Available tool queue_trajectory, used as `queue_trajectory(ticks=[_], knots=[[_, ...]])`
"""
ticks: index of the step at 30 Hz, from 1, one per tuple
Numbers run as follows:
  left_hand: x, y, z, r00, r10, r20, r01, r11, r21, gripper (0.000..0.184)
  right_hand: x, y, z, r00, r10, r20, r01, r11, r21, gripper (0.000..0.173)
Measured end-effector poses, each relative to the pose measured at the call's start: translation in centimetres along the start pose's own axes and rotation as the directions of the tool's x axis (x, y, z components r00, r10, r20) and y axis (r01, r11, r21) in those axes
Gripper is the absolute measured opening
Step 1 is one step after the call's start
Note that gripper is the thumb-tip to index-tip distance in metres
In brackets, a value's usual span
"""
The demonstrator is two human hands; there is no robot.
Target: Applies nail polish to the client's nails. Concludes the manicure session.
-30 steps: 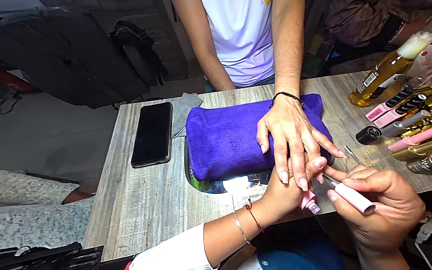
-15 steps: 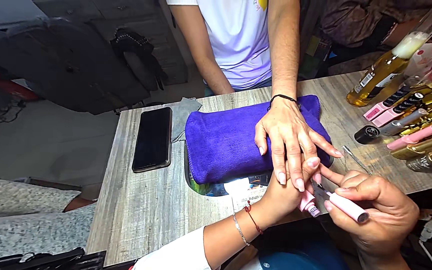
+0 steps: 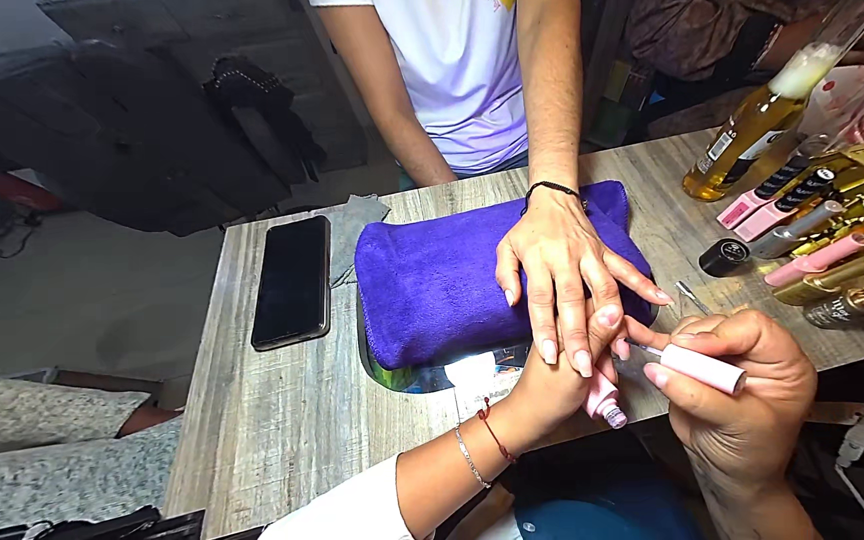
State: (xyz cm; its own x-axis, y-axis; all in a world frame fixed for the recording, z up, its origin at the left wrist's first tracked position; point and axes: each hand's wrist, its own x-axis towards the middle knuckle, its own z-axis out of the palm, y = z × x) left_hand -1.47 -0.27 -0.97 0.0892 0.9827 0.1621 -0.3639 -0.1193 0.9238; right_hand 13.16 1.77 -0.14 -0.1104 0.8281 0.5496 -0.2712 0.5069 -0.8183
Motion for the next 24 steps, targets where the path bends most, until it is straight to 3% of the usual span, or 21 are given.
queue_trajectory(ticks=[20, 24], knots=[[-0.13, 0.08, 0.04, 1.0, 0.001, 0.002, -0.001, 1.0, -0.001, 0.037, -0.34, -0.32, -0.22, 0.996, -0.049, 0.072, 0.045, 0.998, 0.054, 0.031], [-0.08, 0.02, 0.11, 1.0, 0.012, -0.016, -0.012, 1.0, 0.024, 0.034, 0.03, -0.46, -0.04, 0.997, -0.061, 0.055, 0.062, 0.998, -0.022, 0.032]])
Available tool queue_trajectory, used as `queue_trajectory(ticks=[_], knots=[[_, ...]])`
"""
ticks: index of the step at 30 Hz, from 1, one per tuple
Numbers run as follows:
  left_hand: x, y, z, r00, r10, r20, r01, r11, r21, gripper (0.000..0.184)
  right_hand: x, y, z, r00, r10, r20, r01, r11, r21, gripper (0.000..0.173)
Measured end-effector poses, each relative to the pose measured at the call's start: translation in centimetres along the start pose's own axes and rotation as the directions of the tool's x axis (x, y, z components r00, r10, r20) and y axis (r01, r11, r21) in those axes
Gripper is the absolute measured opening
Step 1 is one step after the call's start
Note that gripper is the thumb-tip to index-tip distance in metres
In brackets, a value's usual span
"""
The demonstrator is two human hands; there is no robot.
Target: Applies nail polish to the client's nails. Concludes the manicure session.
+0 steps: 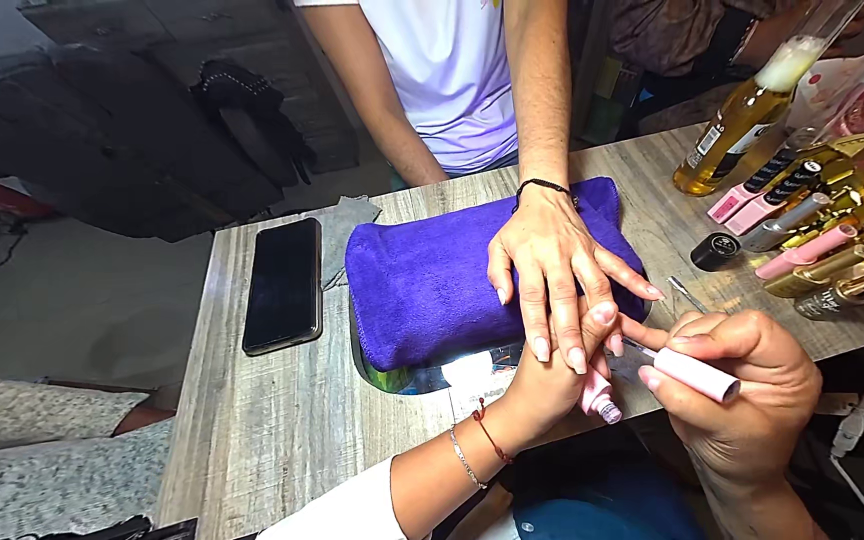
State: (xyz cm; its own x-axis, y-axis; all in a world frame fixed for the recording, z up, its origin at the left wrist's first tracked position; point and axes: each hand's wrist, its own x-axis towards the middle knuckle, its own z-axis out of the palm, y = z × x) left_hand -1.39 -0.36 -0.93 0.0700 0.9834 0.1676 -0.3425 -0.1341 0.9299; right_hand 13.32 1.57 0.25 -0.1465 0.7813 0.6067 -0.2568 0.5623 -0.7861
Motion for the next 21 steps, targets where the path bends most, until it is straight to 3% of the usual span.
queue_trajectory(ticks=[13, 21], knots=[[0.26, -0.45, -0.01, 1.0, 0.02, -0.007, -0.021, 1.0, -0.018, 0.031, -0.35, 0.2, -0.14, 0.994, -0.071, 0.082, 0.087, 0.976, -0.201, 0.027], [0.27, -0.33, 0.12, 0.999, 0.025, -0.033, -0.025, 0.999, -0.028, 0.027, -0.02, 0.06, -0.12, 0.991, -0.117, 0.061, 0.127, 0.969, -0.21, 0.029]])
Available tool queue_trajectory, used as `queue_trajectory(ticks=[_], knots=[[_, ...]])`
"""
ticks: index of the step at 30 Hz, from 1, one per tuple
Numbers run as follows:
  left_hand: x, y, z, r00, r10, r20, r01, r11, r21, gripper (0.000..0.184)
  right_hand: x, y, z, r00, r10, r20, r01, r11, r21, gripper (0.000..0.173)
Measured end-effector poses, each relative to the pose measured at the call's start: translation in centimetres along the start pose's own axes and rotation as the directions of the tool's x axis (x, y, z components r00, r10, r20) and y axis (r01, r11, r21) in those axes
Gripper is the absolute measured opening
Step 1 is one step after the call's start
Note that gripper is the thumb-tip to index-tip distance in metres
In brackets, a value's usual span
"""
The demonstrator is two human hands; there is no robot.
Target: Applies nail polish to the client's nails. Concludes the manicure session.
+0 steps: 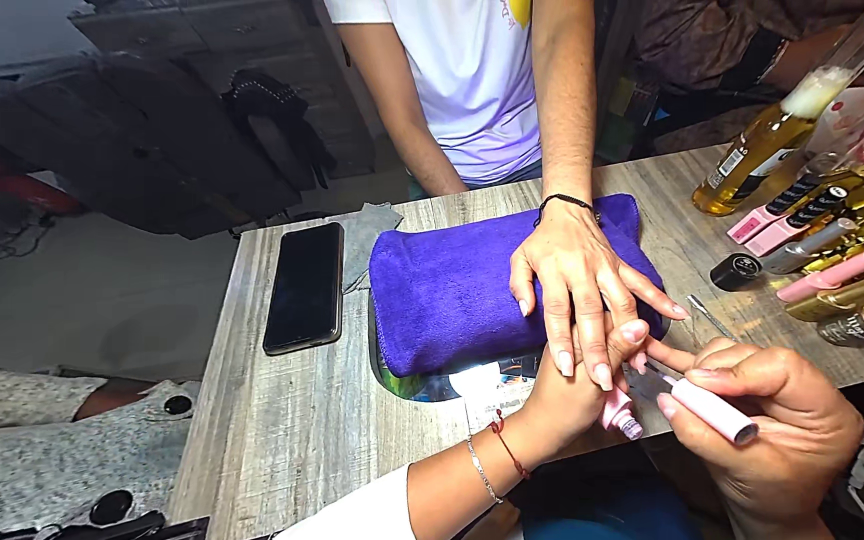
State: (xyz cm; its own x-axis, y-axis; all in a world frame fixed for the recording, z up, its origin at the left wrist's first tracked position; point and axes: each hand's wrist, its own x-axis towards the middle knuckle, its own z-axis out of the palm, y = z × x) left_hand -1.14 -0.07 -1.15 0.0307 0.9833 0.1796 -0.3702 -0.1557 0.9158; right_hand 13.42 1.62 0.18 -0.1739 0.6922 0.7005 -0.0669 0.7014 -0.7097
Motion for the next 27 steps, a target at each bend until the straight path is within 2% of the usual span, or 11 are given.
queue_trajectory(ticks=[5, 16, 18, 23, 27], knots=[[-0.14, -0.01, -0.07, 0.999, -0.03, -0.009, 0.031, 0.999, 0.013, 0.026, 0.07, -0.01, 0.19, 1.0, -0.002, 0.001, 0.002, 0.998, -0.06, 0.028], [-0.28, 0.16, -0.03, 1.0, -0.004, -0.021, 0.005, 0.998, 0.064, 0.026, -0.46, -0.02, -0.04, 0.999, -0.008, 0.05, 0.012, 0.996, -0.091, 0.024], [-0.31, 0.26, -0.06, 1.0, -0.017, -0.004, 0.017, 0.998, 0.06, 0.029, -0.5, -0.02, -0.12, 0.999, 0.002, 0.048, -0.001, 0.999, -0.033, 0.025], [-0.36, 0.48, 0.03, 0.999, -0.033, 0.034, 0.032, 0.999, 0.033, 0.033, -0.04, -0.02, -0.27, 0.989, 0.141, -0.033, -0.128, 0.957, 0.262, 0.029], [-0.35, 0.57, -0.12, 0.997, -0.055, 0.053, 0.054, 0.998, 0.018, 0.036, 0.21, 0.16, 0.13, 0.98, 0.187, -0.073, -0.155, 0.934, 0.321, 0.031]])
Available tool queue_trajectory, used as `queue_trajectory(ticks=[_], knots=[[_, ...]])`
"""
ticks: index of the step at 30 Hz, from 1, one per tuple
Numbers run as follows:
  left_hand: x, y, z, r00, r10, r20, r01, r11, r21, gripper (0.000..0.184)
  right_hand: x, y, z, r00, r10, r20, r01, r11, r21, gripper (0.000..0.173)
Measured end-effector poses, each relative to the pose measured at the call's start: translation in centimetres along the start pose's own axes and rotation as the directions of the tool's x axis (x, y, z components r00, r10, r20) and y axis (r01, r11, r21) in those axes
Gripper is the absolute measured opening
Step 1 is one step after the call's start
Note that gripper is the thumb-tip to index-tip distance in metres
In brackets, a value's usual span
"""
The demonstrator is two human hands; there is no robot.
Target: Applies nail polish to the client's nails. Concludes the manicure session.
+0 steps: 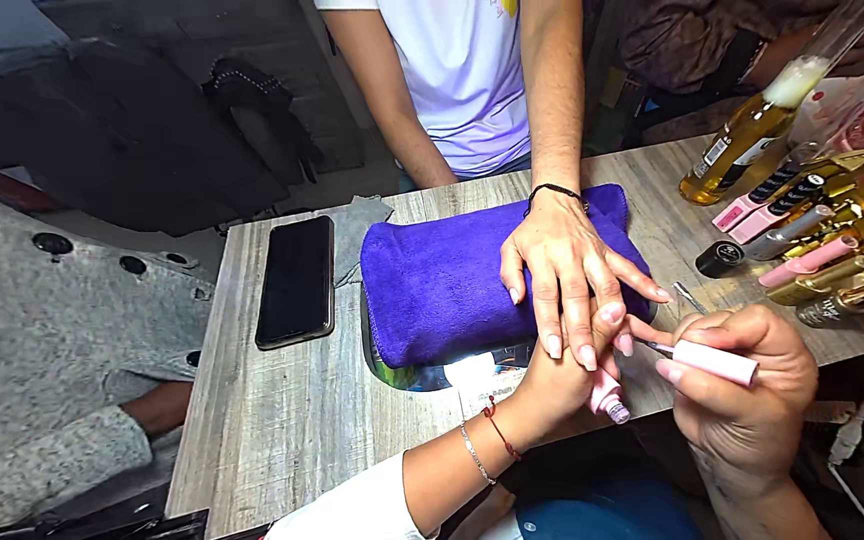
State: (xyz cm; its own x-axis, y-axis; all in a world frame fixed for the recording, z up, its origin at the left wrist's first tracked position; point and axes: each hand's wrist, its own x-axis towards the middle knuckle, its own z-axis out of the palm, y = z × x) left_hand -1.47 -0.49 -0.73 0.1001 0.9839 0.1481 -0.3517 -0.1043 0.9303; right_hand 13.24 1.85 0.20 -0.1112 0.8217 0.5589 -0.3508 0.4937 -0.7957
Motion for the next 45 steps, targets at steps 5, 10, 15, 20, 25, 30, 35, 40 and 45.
queue_trajectory(ticks=[5, 10, 15, 20, 25, 30, 35, 40, 45], knots=[[0.0, -0.1, -0.2, 1.0, -0.01, 0.0, 0.01, 1.0, 0.009, 0.04, -0.1, 0.1, 0.2, 1.0, 0.016, -0.008, -0.017, 0.999, -0.034, 0.03], [-0.1, -0.1, -0.2, 1.0, -0.011, 0.002, 0.011, 1.0, 0.018, 0.039, -0.5, 0.2, -0.1, 0.999, 0.025, 0.032, -0.024, 0.999, -0.026, 0.032], [0.0, -0.2, -0.3, 1.0, 0.0, 0.015, 0.0, 1.0, 0.001, 0.04, -0.7, 0.3, -0.3, 0.997, 0.018, 0.08, -0.017, 1.0, -0.007, 0.031], [-0.1, -0.1, 0.1, 0.998, -0.056, -0.018, 0.055, 0.998, -0.041, 0.04, -0.6, -0.4, -0.8, 0.996, -0.021, 0.084, 0.018, 0.999, 0.037, 0.031], [-1.4, 0.1, 1.0, 0.978, -0.158, -0.136, 0.136, 0.978, -0.157, 0.043, -1.5, -1.9, -2.1, 0.993, -0.082, 0.088, 0.089, 0.993, -0.081, 0.028], [-3.0, 0.1, 0.8, 0.956, -0.162, -0.246, 0.088, 0.954, -0.287, 0.042, -2.5, -2.5, -2.7, 0.989, -0.086, 0.12, 0.099, 0.99, -0.105, 0.028], [-3.2, 0.0, 0.7, 0.965, -0.111, -0.236, 0.035, 0.952, -0.304, 0.039, -3.2, -2.2, -1.5, 0.992, -0.03, 0.119, 0.038, 0.997, -0.064, 0.029], [-3.0, -0.4, 1.1, 0.981, -0.097, -0.165, 0.04, 0.946, -0.322, 0.032, -3.3, -1.7, -0.4, 0.997, -0.014, 0.078, 0.02, 0.997, -0.074, 0.03], [-3.0, -1.3, 1.1, 0.988, -0.058, -0.146, 0.01, 0.951, -0.31, 0.03, -3.0, -1.2, 0.5, 0.996, -0.063, 0.066, 0.075, 0.98, -0.184, 0.033]])
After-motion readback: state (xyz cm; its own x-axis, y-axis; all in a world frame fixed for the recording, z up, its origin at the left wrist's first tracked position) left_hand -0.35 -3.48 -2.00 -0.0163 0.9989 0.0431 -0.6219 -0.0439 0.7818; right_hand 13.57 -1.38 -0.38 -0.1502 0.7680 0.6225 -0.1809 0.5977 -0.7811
